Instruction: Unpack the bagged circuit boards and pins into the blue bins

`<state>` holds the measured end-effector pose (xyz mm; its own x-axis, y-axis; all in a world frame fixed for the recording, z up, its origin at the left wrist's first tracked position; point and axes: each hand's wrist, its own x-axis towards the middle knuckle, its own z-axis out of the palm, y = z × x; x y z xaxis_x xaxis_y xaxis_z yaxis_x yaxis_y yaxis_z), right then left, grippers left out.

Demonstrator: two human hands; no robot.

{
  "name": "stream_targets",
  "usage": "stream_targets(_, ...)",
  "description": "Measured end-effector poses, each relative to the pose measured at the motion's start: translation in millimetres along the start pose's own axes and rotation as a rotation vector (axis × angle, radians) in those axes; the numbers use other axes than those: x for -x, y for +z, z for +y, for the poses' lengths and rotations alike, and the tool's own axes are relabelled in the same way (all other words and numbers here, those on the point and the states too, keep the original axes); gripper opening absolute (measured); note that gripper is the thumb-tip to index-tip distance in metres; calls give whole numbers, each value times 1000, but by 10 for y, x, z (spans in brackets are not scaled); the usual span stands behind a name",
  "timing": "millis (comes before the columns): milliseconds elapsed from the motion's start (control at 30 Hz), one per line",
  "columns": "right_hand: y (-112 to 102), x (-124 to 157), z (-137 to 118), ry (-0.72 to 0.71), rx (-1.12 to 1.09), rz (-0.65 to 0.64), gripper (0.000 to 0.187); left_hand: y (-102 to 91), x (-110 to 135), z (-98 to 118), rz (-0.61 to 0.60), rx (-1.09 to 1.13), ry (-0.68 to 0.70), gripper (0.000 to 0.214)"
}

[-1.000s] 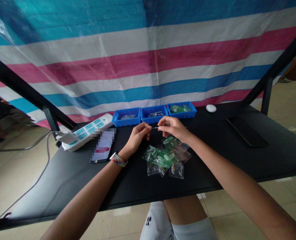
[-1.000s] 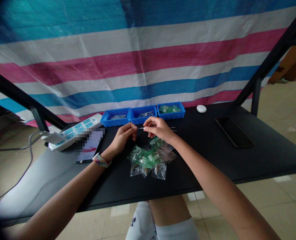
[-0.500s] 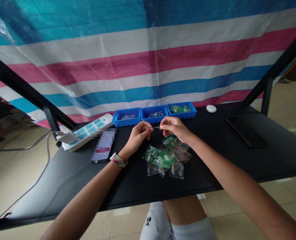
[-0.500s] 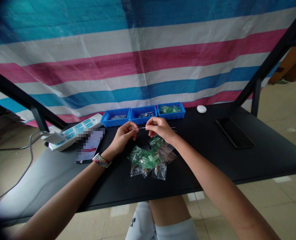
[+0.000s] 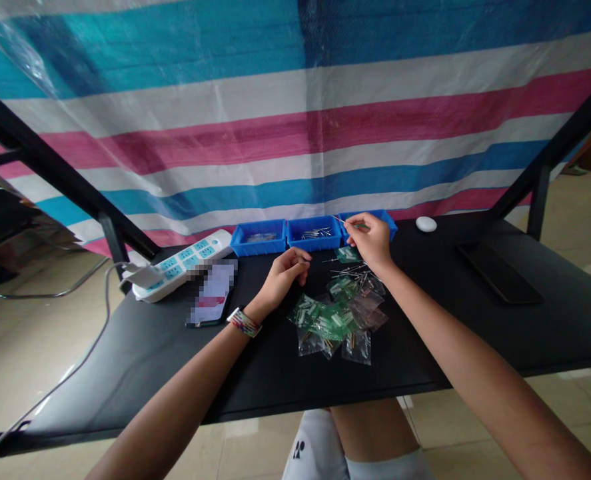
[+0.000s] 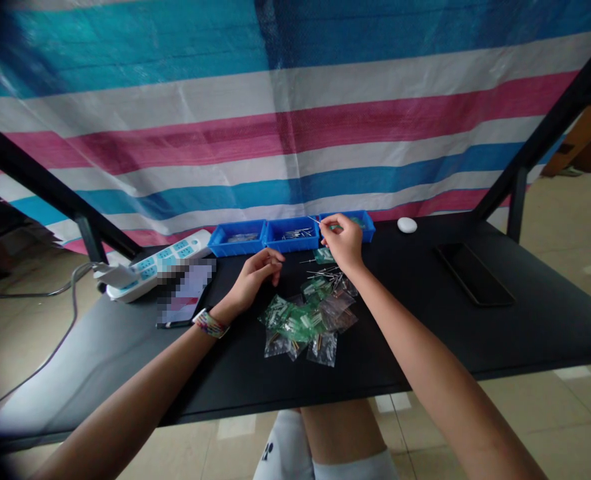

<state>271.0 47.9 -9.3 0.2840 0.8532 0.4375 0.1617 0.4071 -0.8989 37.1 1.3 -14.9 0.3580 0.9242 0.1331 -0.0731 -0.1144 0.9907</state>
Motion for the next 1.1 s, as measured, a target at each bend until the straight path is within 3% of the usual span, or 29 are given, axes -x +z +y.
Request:
stream_targets(133, 34, 29, 21, -29, 198, -142, 20, 3, 0, 14, 7, 6, -7, 22)
stream_targets(267, -30, 68, -33, -164, 334, -226, 17, 7, 1, 23, 8, -2, -16, 22)
stream_targets(400, -138, 125, -132, -260, 559, -533, 12, 1, -6, 8, 1, -16, -16, 22)
stream_targets(467, -169, 161, -154, -250, 722, -626, 10, -4, -11, 0, 1, -22, -13, 21)
stream_targets(600, -149, 218, -129, -191, 891, -631, 9, -3, -11, 2, -1, -35, -9, 20)
stream_targets(833, -55, 293, -106, -204, 902, -597, 8, -4, -12, -8, -1, -36, -17, 20)
stream_targets(967, -36, 314, -139, -281, 784, -571, 8, -10, -21, -29, 23, -67, -11, 20)
stream_targets(1100, -5, 337, -164, -318, 535, -582, 10, -8, -10, -24, 126, -168, -21, 19)
